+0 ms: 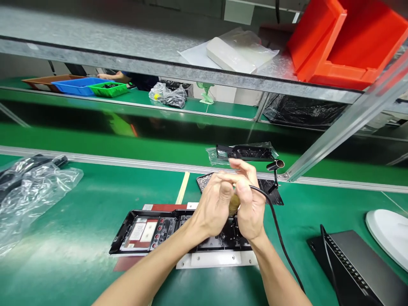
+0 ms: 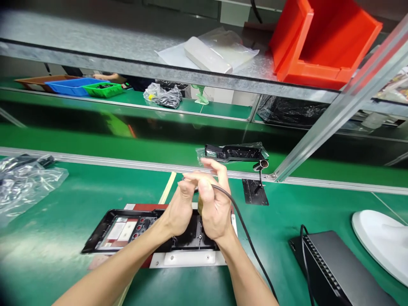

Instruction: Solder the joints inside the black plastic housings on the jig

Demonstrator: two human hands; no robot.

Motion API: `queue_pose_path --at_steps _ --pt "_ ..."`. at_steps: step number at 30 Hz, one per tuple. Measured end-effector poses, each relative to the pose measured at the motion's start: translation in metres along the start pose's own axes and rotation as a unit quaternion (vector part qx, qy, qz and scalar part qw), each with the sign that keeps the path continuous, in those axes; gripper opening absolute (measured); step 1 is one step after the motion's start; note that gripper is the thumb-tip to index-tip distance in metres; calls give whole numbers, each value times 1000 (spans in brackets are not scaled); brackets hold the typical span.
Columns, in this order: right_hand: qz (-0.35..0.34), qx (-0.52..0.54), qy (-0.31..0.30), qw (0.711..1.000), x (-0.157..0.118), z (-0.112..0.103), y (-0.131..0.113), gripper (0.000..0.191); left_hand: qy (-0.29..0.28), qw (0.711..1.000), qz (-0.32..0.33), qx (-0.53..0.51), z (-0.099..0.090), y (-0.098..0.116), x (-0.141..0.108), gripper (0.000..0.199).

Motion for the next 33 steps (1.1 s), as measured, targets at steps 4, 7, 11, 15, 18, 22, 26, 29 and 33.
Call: queue_pose_path --at_steps 4,7,11,15,18,22,26,29,33 --pt "61 72 22 995 -3 4 2 39 39 997 -44 50 -33 -14 -17 67" --pt "115 120 39 985 -7 7 4 37 21 992 -57 114 -58 -22 -35 52" --pt "160 174 40 971 -9 11 6 36 -23 979 -46 199 -84 -33 -58 38" --pt "175 173 75 966 -8 13 5 37 -30 967 -31 250 -97 -48 -79 33" --pt "183 173 86 964 -8 14 4 35 -20 953 -31 300 -99 -60 -93 32" --pt "176 163 89 967 -8 13 3 34 -47 942 -61 327 -100 -71 -104 36" --pt "177 155 83 968 -8 13 3 35 -84 945 -107 299 -102 -75 -106 34" --pt "174 148 79 970 -7 13 2 38 -118 946 -128 275 -104 -77 -106 33" --pt "172 146 79 971 -7 14 1 36 -132 946 -152 253 -106 -81 -107 29"
Point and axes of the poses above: each hand's wrist, its own x-axis towards the middle knuckle, its own z-axis out of the palm, y = z × x, the point moved 2 cm from there along x, towards the middle knuckle, and after that the axes turned 10 degrees about y, right-handed, at the moved point
